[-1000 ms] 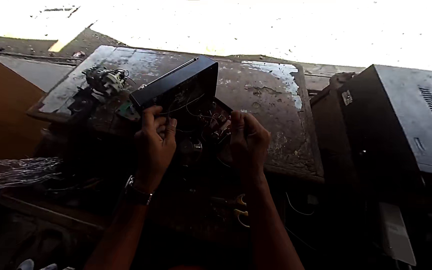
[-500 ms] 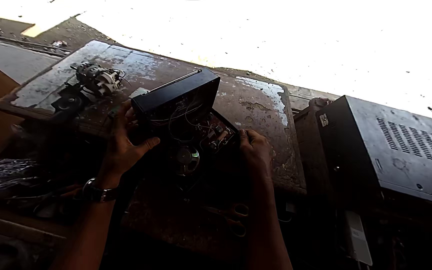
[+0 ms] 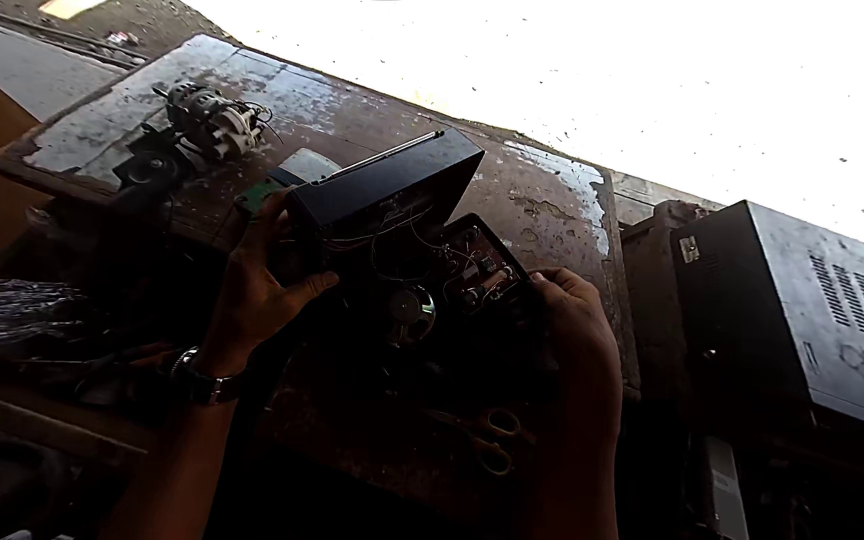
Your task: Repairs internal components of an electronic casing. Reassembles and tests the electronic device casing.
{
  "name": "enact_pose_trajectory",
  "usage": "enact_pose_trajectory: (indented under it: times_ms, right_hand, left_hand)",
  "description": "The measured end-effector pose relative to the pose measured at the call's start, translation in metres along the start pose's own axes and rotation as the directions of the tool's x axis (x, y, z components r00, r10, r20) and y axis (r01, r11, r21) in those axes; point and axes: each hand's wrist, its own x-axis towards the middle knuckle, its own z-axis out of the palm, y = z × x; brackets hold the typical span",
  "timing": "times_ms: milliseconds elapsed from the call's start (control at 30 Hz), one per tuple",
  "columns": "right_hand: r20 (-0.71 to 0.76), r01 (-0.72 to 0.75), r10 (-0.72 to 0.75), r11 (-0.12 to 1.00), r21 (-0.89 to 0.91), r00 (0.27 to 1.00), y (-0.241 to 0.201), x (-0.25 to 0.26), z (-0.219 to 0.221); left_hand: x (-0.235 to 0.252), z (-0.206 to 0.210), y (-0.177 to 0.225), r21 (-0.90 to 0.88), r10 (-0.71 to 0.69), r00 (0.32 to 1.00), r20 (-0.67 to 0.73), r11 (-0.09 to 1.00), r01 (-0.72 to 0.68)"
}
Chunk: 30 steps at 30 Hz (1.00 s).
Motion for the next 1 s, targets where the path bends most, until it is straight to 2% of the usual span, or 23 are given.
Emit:
enact_pose_trajectory:
  times_ms: [200,300,400,433,500,567,633,733,800,1000]
  right_hand:
    - [-0.048,0.018,-0.016,1.0,0.025,0.999,-0.001,0.001,-0.009]
    - [-0.049,0.052,-0.049,0.997,0.065,0.998,0.001,0.005,-0.009]
    - [-0.035,0.071,-0.069,0.994,0.08,0.997,0.005,0.004,-0.01]
    - [-0.022,0.084,-0.083,0.993,0.079,0.996,0.007,0.003,-0.012]
    - [-0.013,0.107,-0.107,0.99,0.086,0.994,0.009,0.002,-0.013]
    - [-0.02,0.131,-0.13,0.985,0.11,0.991,0.011,0.007,-0.014]
    - [-0.034,0.158,-0.155,0.977,0.145,0.987,0.013,0.012,-0.012]
    - [-0.05,0.208,-0.202,0.953,0.219,0.978,0.014,0.015,-0.011]
    - [-0.05,0.244,-0.239,0.931,0.273,0.97,0.013,0.014,-0.011]
    - [-0.103,0.417,-0.412,0.815,0.402,0.905,0.013,0.011,-0.005]
  left_hand:
    - [-0.001,0.014,-0.006,0.019,0.054,0.998,-0.03,0.998,-0.053]
    - [-0.006,0.018,-0.006,0.123,0.08,0.993,-0.089,0.99,-0.068]
    - [-0.027,0.026,0.007,0.263,0.262,0.933,-0.246,0.945,-0.196]
    - [-0.037,0.029,0.013,0.27,0.318,0.922,-0.22,0.928,-0.255]
    - [-0.055,0.04,0.021,0.269,0.381,0.924,-0.017,0.892,-0.363]
    - [-0.066,0.059,0.018,0.289,0.393,0.897,0.202,0.851,-0.438]
    - [-0.067,0.075,0.01,0.34,0.364,0.88,0.305,0.822,-0.457]
    - [-0.057,0.089,0.009,0.387,0.332,0.89,0.313,0.811,-0.438]
    - [-0.048,0.092,0.012,0.348,0.34,0.886,0.315,0.827,-0.441]
    - [-0.032,0.092,0.023,0.241,0.397,0.904,0.156,0.873,-0.425]
